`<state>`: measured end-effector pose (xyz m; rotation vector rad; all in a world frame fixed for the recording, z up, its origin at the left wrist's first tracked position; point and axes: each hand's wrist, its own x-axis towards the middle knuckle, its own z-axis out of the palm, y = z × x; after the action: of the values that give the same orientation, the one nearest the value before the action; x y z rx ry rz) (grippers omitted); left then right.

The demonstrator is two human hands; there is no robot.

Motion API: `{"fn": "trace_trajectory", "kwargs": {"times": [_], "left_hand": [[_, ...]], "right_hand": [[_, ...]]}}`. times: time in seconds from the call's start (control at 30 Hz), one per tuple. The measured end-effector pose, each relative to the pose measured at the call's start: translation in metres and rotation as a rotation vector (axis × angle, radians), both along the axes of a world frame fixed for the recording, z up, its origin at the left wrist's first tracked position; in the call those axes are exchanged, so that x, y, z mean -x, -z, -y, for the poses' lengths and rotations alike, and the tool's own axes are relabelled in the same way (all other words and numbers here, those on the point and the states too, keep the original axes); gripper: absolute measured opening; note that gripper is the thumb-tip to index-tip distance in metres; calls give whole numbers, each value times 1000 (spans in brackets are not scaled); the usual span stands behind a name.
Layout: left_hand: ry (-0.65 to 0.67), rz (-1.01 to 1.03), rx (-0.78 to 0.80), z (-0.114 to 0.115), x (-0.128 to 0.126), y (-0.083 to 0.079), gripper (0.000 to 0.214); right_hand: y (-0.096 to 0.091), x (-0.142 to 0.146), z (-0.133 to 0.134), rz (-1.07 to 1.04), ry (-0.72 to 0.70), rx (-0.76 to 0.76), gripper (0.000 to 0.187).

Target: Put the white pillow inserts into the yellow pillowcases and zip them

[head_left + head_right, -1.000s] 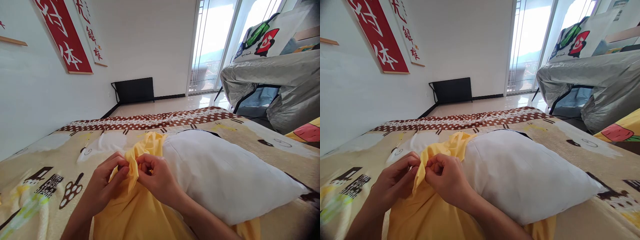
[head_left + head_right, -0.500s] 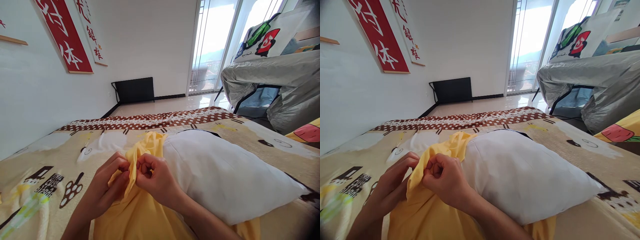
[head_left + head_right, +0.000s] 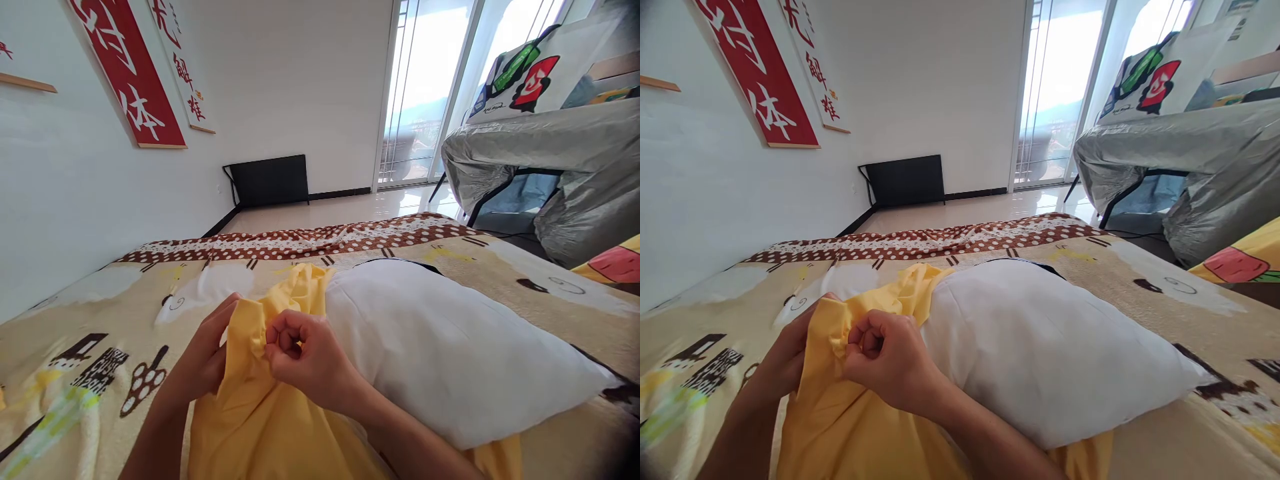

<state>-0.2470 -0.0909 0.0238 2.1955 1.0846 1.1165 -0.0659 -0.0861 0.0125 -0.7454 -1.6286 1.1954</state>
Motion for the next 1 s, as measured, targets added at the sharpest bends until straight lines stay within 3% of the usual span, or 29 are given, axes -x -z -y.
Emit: {"fn": "trace_trajectory", "kwargs": {"times": [0.13, 0.27, 0.43, 0.57, 0.73, 0.93, 1.0], "left_hand": [[-36, -95, -9, -2, -6, 2, 11], [-235, 65, -93, 13, -16, 0, 18], [-272, 72, -6, 34, -25, -6, 30], [-388, 15, -25, 38, -29, -6, 25], [-318, -54, -1, 36, -34, -5, 20], [-280, 109, 154, 32, -32, -8, 31], [-316, 181, 143, 32, -25, -10, 32]], "right_hand": [[1, 1, -2, -26, 38, 23, 2], [1, 0, -3, -44, 70, 1, 2], [-1, -1, -2, -51, 83, -19, 2], [0, -2, 0, -53, 97, -37, 5], [5, 0, 1, -24, 88, -97, 11], [-1, -12, 2, 135, -8, -235, 10], [-10, -28, -2, 166, 35, -331, 17]]}}
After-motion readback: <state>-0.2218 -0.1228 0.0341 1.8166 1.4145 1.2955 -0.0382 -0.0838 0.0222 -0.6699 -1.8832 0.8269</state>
